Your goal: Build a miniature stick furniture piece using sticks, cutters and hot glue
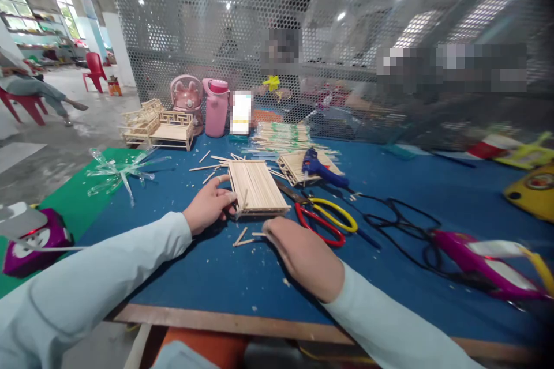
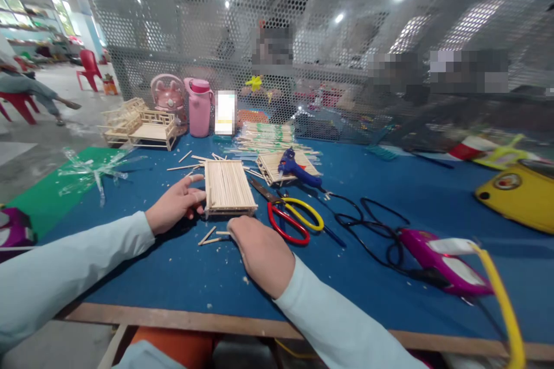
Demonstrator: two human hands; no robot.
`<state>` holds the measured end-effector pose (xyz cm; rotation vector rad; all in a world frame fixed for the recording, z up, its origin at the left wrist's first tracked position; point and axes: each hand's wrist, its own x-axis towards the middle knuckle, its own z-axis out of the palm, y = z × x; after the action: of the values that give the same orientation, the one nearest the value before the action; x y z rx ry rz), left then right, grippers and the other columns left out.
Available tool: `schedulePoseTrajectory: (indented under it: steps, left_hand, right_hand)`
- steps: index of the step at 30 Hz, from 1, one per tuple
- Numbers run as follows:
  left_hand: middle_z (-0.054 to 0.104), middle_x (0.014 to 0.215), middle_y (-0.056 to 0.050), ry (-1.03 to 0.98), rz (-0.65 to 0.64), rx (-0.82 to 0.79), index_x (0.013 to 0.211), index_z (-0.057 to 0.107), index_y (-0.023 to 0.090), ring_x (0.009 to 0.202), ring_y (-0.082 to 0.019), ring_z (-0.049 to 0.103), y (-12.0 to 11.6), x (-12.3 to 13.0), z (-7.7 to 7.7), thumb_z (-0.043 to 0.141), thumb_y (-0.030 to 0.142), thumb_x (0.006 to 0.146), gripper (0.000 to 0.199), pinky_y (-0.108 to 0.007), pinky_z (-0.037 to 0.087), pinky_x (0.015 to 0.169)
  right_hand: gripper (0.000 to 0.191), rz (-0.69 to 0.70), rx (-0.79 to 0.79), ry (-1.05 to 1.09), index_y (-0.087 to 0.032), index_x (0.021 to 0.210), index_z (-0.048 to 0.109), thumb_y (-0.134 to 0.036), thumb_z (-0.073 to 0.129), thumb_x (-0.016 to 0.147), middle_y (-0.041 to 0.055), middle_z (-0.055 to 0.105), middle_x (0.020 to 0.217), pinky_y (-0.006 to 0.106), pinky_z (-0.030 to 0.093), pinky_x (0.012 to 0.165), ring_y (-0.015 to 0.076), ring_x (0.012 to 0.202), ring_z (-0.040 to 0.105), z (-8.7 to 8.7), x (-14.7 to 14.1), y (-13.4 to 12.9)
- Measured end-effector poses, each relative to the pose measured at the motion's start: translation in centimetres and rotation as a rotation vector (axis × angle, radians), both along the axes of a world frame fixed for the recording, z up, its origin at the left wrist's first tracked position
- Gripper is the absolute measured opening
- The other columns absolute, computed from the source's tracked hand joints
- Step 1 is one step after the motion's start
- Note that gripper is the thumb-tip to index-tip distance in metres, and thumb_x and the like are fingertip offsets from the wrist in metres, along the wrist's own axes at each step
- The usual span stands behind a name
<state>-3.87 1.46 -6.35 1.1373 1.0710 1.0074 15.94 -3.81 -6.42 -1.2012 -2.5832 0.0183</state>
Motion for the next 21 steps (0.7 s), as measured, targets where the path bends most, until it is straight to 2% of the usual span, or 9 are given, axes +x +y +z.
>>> schedulePoseTrajectory:
  steps: [3, 7, 10, 14, 18, 21]
  left_hand:
    - [0.056, 0.061, 0.005, 0.005, 0.013, -0.009, 0.127, 0.039, 0.011, 0.045, -0.006, 0.053, -0.1, 0.0, 0.1, 0.053, 0.009, 0.081, 0.048, -0.015, 0.035, 0.037]
    - [0.057, 0.061, 0.004, 0.023, 0.003, -0.014, 0.128, 0.037, 0.01, 0.045, -0.006, 0.053, -0.1, 0.1, 0.2, 0.05, 0.012, 0.084, 0.045, -0.015, 0.035, 0.038]
    - [0.057, 0.057, 0.004, 0.023, -0.039, 0.006, 0.129, 0.037, 0.011, 0.044, -0.007, 0.053, 0.0, 0.1, 0.2, 0.053, 0.016, 0.084, 0.048, -0.015, 0.033, 0.037]
    - [0.054, 0.053, 0.006, -0.007, -0.055, 0.01, 0.127, 0.038, 0.011, 0.042, -0.006, 0.05, 0.0, 0.1, 0.3, 0.055, 0.018, 0.083, 0.048, -0.015, 0.033, 0.037]
    - [0.053, 0.052, 0.006, -0.083, -0.046, -0.05, 0.127, 0.036, 0.012, 0.042, -0.007, 0.049, -0.2, 0.0, 0.3, 0.058, 0.02, 0.081, 0.052, -0.015, 0.036, 0.039]
    - [0.054, 0.054, 0.005, -0.098, -0.047, -0.105, 0.127, 0.037, 0.012, 0.042, -0.007, 0.05, -0.3, 0.0, 0.2, 0.059, 0.021, 0.08, 0.052, -0.015, 0.037, 0.039]
  right_hand:
    - [0.022, 0.026, -0.101, 0.062, -0.018, 0.086, 0.055, -0.017, 0.033, 0.092, 0.0062, 0.065, 0.077, 0.027, 0.047, 0.066, 0.0164, 0.07, 0.061, 0.4, 0.7, -0.3]
    - [0.017, 0.056, -0.185, 0.196, -0.019, 0.095, 0.059, -0.018, 0.043, 0.087, 0.0065, 0.069, 0.089, 0.027, 0.049, 0.072, 0.016, 0.079, 0.064, 2.0, 2.1, -0.6]
    - [0.013, -0.042, -0.233, 0.388, -0.02, 0.087, 0.062, -0.023, 0.05, 0.083, 0.0038, 0.069, 0.084, 0.027, 0.048, 0.072, 0.0154, 0.076, 0.063, 3.7, 3.2, 0.1]
    - [0.014, -0.211, -0.308, 0.797, -0.02, 0.083, 0.06, -0.031, 0.057, 0.075, 0.0002, 0.062, 0.07, 0.028, 0.046, 0.062, 0.0134, 0.062, 0.056, 4.9, 3.8, 3.2]
    - [0.022, -0.275, -0.481, 1.135, -0.02, 0.08, 0.056, -0.033, 0.064, 0.065, -0.0056, 0.051, 0.058, 0.024, 0.038, 0.052, 0.009, 0.051, 0.045, 4.4, 3.3, 6.9]
    - [0.025, -0.294, -0.583, 1.236, -0.019, 0.079, 0.055, -0.033, 0.066, 0.062, -0.0067, 0.05, 0.056, 0.022, 0.035, 0.05, 0.0075, 0.049, 0.043, 3.2, 2.9, 8.1]
